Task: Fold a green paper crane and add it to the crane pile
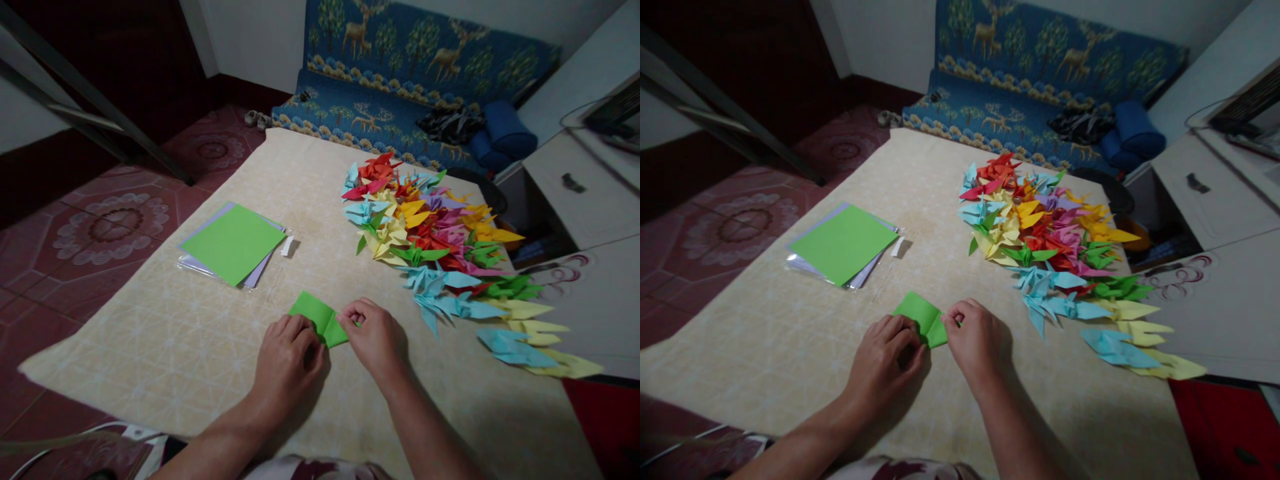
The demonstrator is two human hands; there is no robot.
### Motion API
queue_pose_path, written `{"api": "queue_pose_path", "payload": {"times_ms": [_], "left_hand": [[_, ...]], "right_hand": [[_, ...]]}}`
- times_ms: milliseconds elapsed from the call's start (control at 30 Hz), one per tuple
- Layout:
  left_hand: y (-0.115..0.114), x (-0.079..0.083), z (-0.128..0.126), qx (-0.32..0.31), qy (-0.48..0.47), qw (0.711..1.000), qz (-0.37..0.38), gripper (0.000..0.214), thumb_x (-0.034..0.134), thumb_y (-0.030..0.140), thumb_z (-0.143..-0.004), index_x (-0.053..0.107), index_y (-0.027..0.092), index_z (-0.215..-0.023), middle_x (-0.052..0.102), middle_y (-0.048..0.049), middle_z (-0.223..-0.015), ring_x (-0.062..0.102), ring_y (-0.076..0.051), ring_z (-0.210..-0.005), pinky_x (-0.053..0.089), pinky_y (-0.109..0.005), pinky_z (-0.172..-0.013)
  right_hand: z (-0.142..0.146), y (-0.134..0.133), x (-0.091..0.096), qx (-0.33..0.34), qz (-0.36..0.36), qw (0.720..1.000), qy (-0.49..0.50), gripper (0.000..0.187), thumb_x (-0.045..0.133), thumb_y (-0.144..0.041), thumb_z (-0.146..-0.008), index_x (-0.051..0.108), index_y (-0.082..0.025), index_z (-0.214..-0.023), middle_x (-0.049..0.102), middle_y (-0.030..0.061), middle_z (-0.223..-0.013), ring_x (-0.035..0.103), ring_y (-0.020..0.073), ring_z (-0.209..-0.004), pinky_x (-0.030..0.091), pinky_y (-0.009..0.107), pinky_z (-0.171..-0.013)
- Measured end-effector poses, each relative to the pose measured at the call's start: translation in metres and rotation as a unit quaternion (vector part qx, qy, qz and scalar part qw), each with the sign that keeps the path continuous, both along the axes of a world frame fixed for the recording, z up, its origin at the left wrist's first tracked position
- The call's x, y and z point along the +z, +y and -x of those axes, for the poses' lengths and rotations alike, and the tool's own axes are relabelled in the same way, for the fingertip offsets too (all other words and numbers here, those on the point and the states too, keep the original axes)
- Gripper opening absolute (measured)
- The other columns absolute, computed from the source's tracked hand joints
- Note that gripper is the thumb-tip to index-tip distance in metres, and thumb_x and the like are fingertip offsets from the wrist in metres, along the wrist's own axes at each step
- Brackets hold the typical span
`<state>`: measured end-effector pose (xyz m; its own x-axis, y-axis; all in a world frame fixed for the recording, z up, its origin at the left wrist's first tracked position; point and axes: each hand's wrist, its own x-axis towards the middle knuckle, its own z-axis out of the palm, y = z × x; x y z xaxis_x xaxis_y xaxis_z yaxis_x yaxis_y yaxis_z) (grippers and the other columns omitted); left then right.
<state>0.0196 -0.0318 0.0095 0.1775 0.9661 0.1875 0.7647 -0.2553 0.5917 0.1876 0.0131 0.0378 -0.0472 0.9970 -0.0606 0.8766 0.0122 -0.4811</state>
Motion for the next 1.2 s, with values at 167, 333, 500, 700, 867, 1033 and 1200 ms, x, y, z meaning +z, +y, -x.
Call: {"api": "queue_pose_path", "payload": {"times_ms": [167,333,500,700,867,1033,1200], "left_hand": [[0.001,0.0,0.0,0.003,0.006,1.0,-0.009,0.008,0.063,0.015,-0.077,0.06,0.019,-0.071,0.061,-0.0056,-0.08,0.055,-0.023,-0.081,0.044,-0.038,-0.072],[0.002,-0.005,0.002,-0.086,0.022,0.995,-0.042,0.028,0.058,0.012,-0.084,0.065,0.022,-0.109,0.066,-0.0068,-0.116,0.056,-0.023,-0.091,0.047,-0.039,-0.076],[0.001,-0.008,0.003,-0.131,0.051,0.989,-0.046,0.033,0.057,0.014,-0.088,0.065,0.025,-0.118,0.069,-0.0012,-0.12,0.055,-0.021,-0.081,0.049,-0.037,-0.07],[-0.004,-0.007,0.01,-0.138,0.097,0.983,-0.066,0.034,0.057,0.018,-0.089,0.064,0.025,-0.121,0.065,-0.0003,-0.126,0.054,-0.021,-0.077,0.048,-0.038,-0.066],[-0.018,0.001,0.021,-0.167,0.163,0.967,-0.098,0.042,0.06,0.016,-0.084,0.061,0.019,-0.125,0.057,-0.001,-0.137,0.054,-0.025,-0.083,0.044,-0.04,-0.067],[-0.026,0.001,0.024,-0.153,0.174,0.966,-0.118,0.041,0.058,0.015,-0.084,0.061,0.018,-0.125,0.056,-0.0007,-0.138,0.054,-0.026,-0.09,0.041,-0.04,-0.07],[-0.026,-0.005,0.023,-0.146,0.139,0.972,-0.118,0.033,0.055,0.017,-0.089,0.063,0.02,-0.121,0.058,0.0,-0.137,0.053,-0.023,-0.09,0.043,-0.039,-0.074]], "right_hand": [[0.001,0.001,0.001,-0.006,-0.008,1.0,-0.007,0.011,0.062,-0.029,-0.081,0.064,-0.027,-0.07,0.067,-0.0051,-0.074,0.058,0.0109,-0.056,0.026,0.024,-0.046],[0.002,-0.002,-0.006,0.002,-0.023,0.999,-0.022,0.01,0.063,-0.03,-0.082,0.063,-0.028,-0.073,0.067,-0.0049,-0.075,0.058,0.0119,-0.057,0.025,0.025,-0.047],[0.002,-0.007,-0.017,-0.004,-0.074,0.997,-0.034,0.011,0.069,-0.027,-0.081,0.058,-0.026,-0.077,0.065,-0.0034,-0.078,0.058,0.0154,-0.068,0.031,0.027,-0.056],[-0.02,-0.016,-0.023,0.007,-0.09,0.995,-0.039,0.019,0.071,-0.028,-0.082,0.054,-0.023,-0.075,0.061,-0.0017,-0.079,0.057,0.0179,-0.076,0.035,0.028,-0.067],[-0.037,-0.02,-0.024,0.0,-0.087,0.995,-0.043,0.019,0.069,-0.026,-0.083,0.053,-0.023,-0.074,0.059,-0.0023,-0.075,0.056,0.0178,-0.075,0.036,0.028,-0.066],[-0.039,-0.026,-0.022,0.004,-0.071,0.997,-0.038,0.008,0.063,-0.02,-0.087,0.057,-0.023,-0.082,0.062,-0.0003,-0.086,0.059,0.0179,-0.08,0.039,0.028,-0.067],[-0.026,-0.025,-0.009,0.012,-0.072,0.997,-0.03,0.015,0.06,-0.016,-0.087,0.062,-0.022,-0.101,0.065,0.0042,-0.101,0.06,0.0215,-0.094,0.044,0.032,-0.079]]}}
